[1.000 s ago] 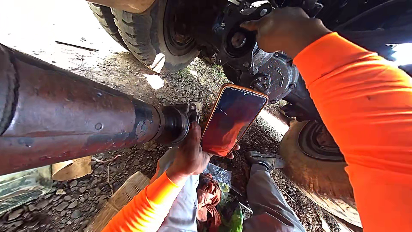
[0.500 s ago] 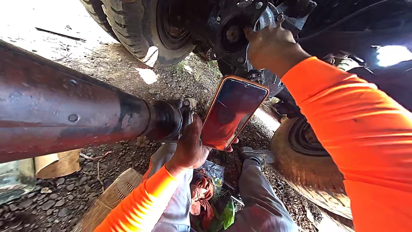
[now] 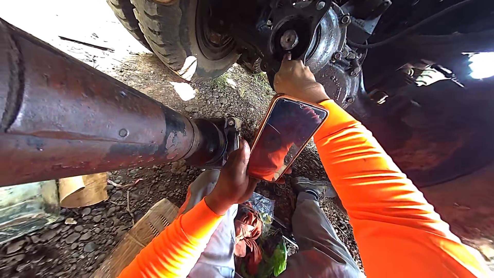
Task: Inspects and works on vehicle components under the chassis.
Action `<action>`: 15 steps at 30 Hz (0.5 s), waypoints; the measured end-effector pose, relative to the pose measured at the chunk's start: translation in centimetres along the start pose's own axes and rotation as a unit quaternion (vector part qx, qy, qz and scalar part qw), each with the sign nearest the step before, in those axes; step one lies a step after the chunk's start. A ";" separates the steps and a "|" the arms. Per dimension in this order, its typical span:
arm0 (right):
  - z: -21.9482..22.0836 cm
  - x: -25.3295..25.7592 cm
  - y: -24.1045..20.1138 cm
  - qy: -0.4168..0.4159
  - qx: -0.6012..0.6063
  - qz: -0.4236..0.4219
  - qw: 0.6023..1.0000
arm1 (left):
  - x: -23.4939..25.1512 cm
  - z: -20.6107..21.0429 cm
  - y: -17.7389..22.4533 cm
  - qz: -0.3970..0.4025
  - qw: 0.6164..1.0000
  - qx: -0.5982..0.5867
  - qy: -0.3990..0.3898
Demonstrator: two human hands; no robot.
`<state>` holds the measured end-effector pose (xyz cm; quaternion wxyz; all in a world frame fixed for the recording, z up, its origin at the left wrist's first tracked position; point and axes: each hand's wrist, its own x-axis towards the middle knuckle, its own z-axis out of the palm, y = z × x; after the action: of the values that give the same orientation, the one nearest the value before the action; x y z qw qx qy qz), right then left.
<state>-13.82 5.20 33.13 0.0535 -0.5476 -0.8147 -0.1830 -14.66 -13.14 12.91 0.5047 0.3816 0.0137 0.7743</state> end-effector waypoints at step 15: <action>-1.7 2.4 -1.4 0.072 0.165 -0.067 0.981 | -0.1 -0.6 0.3 0.004 1.000 -0.020 0.006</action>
<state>-16.21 6.22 35.01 0.1892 -0.4613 -0.8623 -0.0885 -15.22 -13.16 12.51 0.5089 0.3674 -0.0002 0.7785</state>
